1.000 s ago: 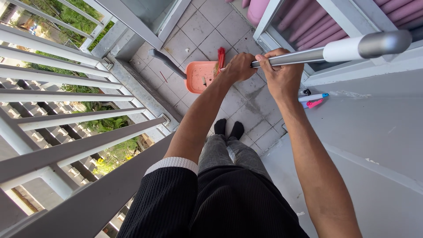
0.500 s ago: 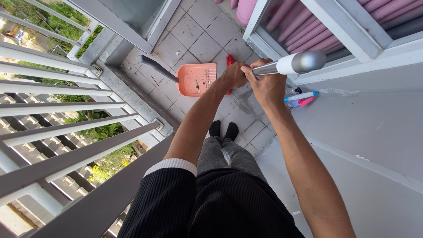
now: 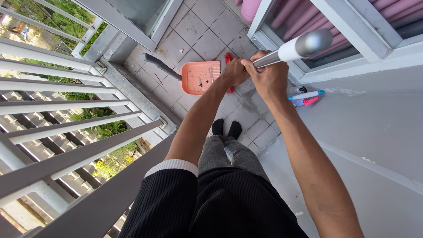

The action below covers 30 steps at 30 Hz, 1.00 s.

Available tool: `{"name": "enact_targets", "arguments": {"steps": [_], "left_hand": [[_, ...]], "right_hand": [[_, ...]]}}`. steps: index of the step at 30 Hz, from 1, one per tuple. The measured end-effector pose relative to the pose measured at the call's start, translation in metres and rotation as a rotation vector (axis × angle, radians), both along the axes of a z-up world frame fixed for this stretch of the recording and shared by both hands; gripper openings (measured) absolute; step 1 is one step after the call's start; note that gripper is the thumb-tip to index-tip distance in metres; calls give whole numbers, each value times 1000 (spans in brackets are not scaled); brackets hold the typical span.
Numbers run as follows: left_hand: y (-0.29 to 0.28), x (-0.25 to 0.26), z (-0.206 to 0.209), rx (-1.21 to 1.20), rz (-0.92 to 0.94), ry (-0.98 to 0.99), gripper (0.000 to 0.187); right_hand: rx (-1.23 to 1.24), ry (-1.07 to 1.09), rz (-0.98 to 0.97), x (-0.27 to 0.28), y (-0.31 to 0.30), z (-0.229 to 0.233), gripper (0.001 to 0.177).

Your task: The recorder cleans the balcony floor using a spray bottle, a window squeegee, and a broom.

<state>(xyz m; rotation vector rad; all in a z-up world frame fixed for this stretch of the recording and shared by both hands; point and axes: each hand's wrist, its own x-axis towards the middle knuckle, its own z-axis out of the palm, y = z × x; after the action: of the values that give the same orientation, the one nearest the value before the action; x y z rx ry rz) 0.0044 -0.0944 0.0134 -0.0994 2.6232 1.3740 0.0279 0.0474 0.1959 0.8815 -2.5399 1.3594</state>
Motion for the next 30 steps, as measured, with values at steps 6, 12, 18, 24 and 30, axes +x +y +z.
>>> {"name": "enact_targets", "arguments": {"steps": [6,12,18,24,30], "left_hand": [[32,-30,22,-1,-4,42,35],[50,-42,24,43,-61,10,43],[29,-18,-16,37,-93,-56,38],[1,-3,-8,42,-80,-53,36],[-11,-1,-18,5,-48,-4,36]], "right_hand": [[66,-5,13,-31,26,26,23],[135,21,-11,-33,33,32,22],[159,-12,9,-16,12,12,25],[75,-24,53,-13,-5,0,22],[38,-64,85,-12,-16,-2,21]]}}
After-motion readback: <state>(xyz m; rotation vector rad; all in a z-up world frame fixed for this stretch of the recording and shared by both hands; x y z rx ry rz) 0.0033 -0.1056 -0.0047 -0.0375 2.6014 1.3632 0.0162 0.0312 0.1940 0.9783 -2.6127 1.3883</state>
